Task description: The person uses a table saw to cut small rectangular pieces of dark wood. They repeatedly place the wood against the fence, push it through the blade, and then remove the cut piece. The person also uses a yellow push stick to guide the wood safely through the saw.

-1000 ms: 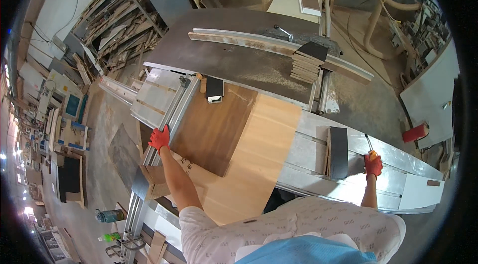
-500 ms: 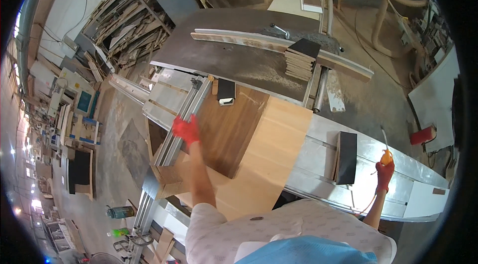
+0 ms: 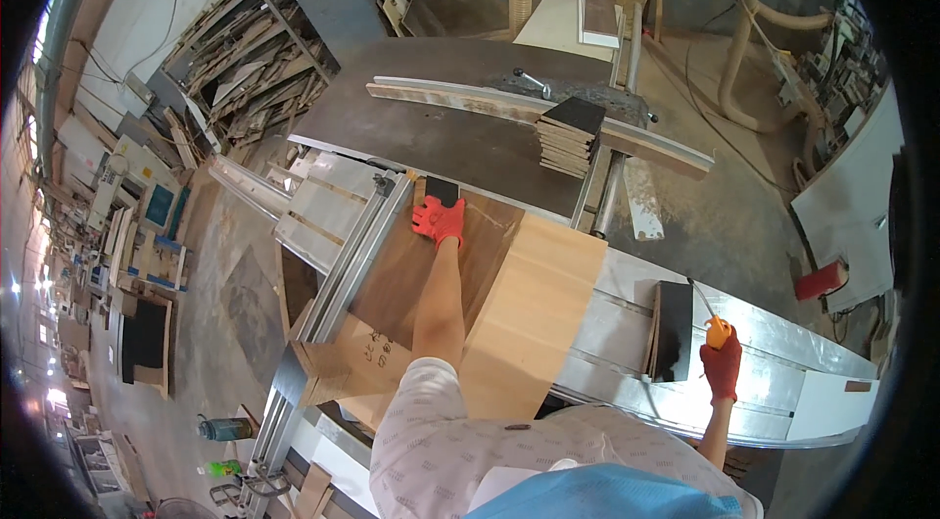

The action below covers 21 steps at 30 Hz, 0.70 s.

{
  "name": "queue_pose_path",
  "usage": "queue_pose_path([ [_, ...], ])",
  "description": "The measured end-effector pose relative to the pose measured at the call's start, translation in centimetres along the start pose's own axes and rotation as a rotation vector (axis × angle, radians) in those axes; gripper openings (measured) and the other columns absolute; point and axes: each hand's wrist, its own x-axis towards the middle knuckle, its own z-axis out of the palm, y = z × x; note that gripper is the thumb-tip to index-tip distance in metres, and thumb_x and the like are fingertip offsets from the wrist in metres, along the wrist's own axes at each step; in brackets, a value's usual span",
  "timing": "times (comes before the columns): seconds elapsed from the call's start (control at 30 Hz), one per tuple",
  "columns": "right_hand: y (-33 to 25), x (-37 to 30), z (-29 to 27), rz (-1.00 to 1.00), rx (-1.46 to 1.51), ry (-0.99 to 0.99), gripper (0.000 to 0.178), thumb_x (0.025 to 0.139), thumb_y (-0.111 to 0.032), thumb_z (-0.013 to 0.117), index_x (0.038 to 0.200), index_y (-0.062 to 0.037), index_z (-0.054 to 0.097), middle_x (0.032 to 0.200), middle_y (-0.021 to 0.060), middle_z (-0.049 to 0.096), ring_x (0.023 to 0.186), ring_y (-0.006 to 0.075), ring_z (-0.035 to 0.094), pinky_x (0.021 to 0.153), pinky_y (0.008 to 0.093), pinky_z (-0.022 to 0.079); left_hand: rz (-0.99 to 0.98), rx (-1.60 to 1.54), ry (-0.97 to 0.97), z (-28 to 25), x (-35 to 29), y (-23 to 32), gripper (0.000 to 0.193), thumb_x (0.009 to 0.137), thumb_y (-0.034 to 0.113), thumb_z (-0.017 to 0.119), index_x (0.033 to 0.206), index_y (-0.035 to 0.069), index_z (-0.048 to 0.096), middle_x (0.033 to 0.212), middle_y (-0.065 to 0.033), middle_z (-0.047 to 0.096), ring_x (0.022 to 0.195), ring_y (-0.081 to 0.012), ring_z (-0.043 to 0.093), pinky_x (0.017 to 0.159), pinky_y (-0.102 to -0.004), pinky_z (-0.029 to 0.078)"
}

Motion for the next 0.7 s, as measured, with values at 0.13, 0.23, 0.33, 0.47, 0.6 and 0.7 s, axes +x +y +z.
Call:
queue_pose_path([
  [0.13,-0.6,-1.8,-0.7,0.071,0.147,0.021,0.048,0.080,0.001,0.067,0.128,0.0004,0.062,0.079,0.0043,0.064,0.064,0.0155,0.060,0.062,0.0304,0.051,0.057,0.058,0.058,-0.3,-0.8,0.6,0.084,0.064,0.074,0.083,0.121,0.016,0.063,0.131,-0.0178,0.057,0.123,-0.0384,0.054,0.106,-0.0571,0.038],
  [0.23,0.3,-2.0,0.2,0.052,0.258,-0.037,0.047,0.081,0.001,0.069,0.128,0.0020,0.061,0.085,0.0040,0.065,0.066,0.0144,0.061,0.061,0.0303,0.051,0.090,0.045,0.067,-1.4,-1.2,1.6,0.085,0.063,0.075,0.083,0.120,0.016,0.063,0.131,-0.0178,0.057,0.123,-0.0384,0.055,0.107,-0.0568,0.037],
  [0.33,-0.6,-1.9,0.6,0.081,0.266,-0.170,0.045,0.082,0.000,0.071,0.127,0.0016,0.062,0.092,0.0060,0.069,0.078,0.0154,0.066,0.069,0.0304,0.054,0.108,0.066,0.129,-2.7,-2.4,1.5,0.085,0.063,0.074,0.084,0.119,0.015,0.062,0.129,-0.0183,0.057,0.119,-0.0389,0.055,0.104,-0.0568,0.038],
  [0.47,-0.6,-3.1,0.3,-0.017,0.246,-0.183,0.040,0.081,-0.001,0.072,0.121,0.0009,0.065,0.091,0.0090,0.073,0.074,0.0208,0.069,0.068,0.0347,0.056,0.128,-0.076,0.152,-4.1,-6.6,0.2,0.079,0.064,0.065,0.087,0.120,0.016,0.060,0.125,-0.0181,0.055,0.116,-0.0404,0.054,0.101,-0.0560,0.040],
  [0.6,-0.2,-7.0,0.2,-0.182,-0.047,-0.491,0.055,0.078,-0.020,0.082,0.127,-0.0032,0.064,0.095,0.0194,0.076,0.086,0.0384,0.075,0.073,0.0456,0.060,0.202,-0.196,0.230,-5.1,-13.7,-3.1,0.069,0.065,0.052,0.094,0.116,0.018,0.062,0.124,-0.0187,0.055,0.118,-0.0421,0.054,0.100,-0.0577,0.042],
  [0.7,-1.9,-10.7,0.7,-0.300,-0.142,-0.684,0.067,0.073,-0.036,0.086,0.129,-0.0057,0.064,0.095,0.0206,0.076,0.093,0.0423,0.073,0.080,0.0511,0.059,0.239,-0.228,0.199,-6.5,-17.5,-6.2,0.066,0.067,0.048,0.093,0.116,0.017,0.062,0.121,-0.0185,0.056,0.115,-0.0407,0.055,0.098,-0.0558,0.044],
])
